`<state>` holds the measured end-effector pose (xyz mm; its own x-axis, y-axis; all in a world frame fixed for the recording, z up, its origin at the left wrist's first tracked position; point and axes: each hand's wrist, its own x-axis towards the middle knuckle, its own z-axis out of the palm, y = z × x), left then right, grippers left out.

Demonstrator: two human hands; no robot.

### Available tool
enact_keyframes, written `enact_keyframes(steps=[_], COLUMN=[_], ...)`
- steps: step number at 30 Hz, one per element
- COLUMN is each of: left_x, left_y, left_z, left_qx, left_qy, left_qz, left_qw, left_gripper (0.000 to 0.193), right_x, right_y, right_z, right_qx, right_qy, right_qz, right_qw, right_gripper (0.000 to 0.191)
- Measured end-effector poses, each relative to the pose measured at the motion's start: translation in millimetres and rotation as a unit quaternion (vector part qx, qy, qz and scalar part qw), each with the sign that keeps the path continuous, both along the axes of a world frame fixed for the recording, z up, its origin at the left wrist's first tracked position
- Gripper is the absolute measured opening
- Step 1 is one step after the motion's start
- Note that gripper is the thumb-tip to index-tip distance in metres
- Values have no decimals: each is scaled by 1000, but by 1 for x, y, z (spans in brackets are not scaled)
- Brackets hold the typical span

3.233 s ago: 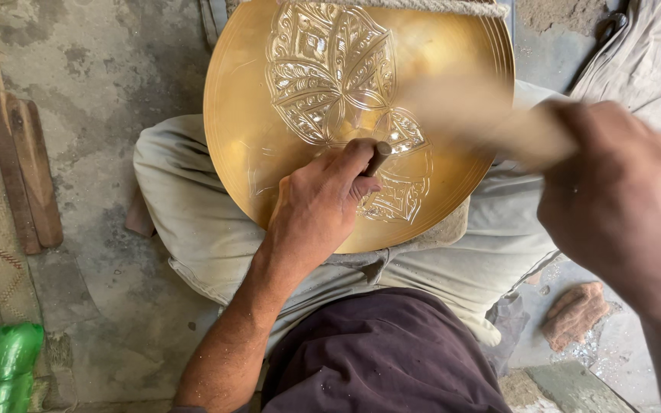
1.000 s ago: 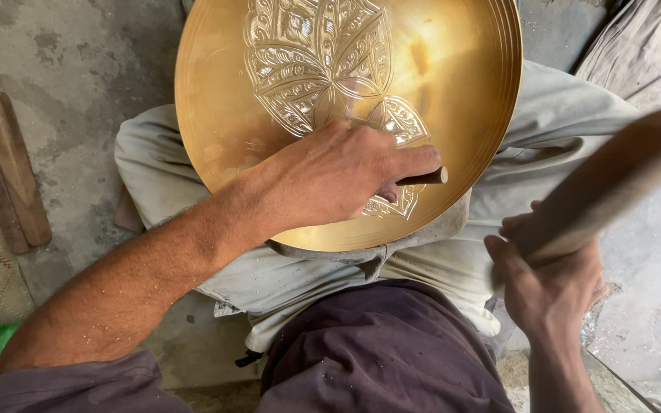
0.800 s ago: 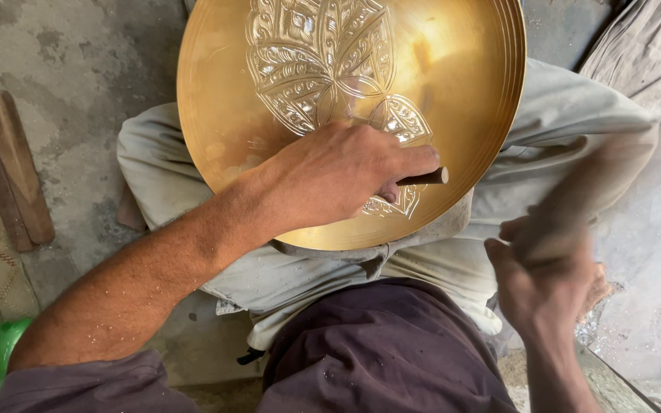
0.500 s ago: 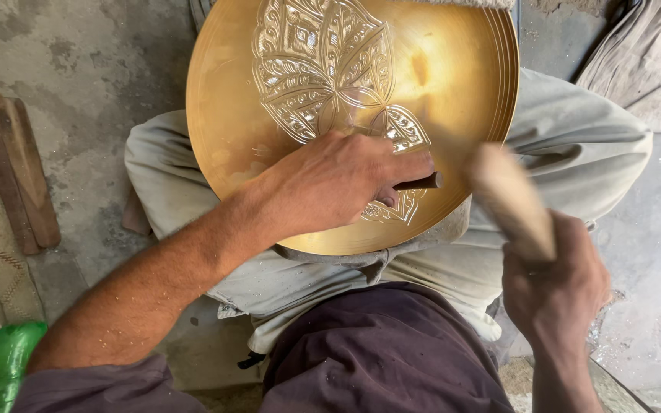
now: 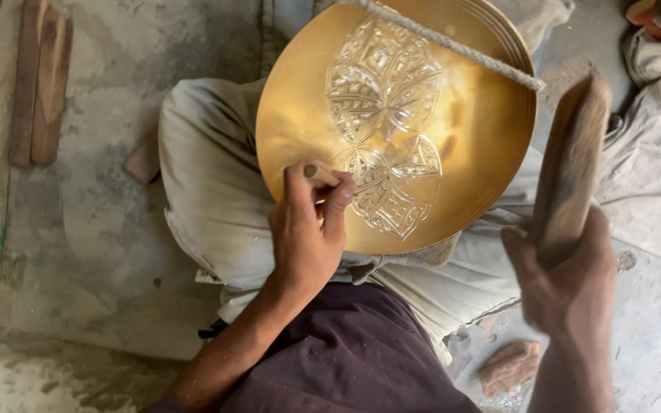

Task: The person sits on the floor with a brass plate on their lap and hammers a punch against the plate's surface with a wooden mallet to emboss a decorative floral pattern. Midway they set the plate aside and work a small tool against a stone block before resuming hammering the pattern.

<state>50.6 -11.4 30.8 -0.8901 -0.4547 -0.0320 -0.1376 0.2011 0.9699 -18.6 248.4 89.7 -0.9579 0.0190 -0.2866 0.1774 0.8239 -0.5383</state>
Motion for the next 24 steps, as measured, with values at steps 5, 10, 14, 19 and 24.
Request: enact_keyframes(steps=[5,10,14,19,24], left_x=[-2,-5,-9,-6,-2], left_y=[3,0,1,4,7], left_z=[-21,-20,-24,-28,-29], left_qx=[-133,-123,-138,-177,-210], left_qy=[56,41,6,22,26], left_qz=[4,-11,-33,-25,-3], left_qw=[989,991,990,984,977], left_gripper=[24,22,21,23,26], right_x=[-39,-68,-75,-75,-75], right_y=[-20,-41,-59,-80,-83], right_z=[38,61,76,81,82], right_qx=[81,201,171,162,263], right_qy=[174,303,293,326,381], right_qz=[242,411,445,441,503], right_qw=[951,836,829,820,730], right_gripper=[52,40,36,38,24])
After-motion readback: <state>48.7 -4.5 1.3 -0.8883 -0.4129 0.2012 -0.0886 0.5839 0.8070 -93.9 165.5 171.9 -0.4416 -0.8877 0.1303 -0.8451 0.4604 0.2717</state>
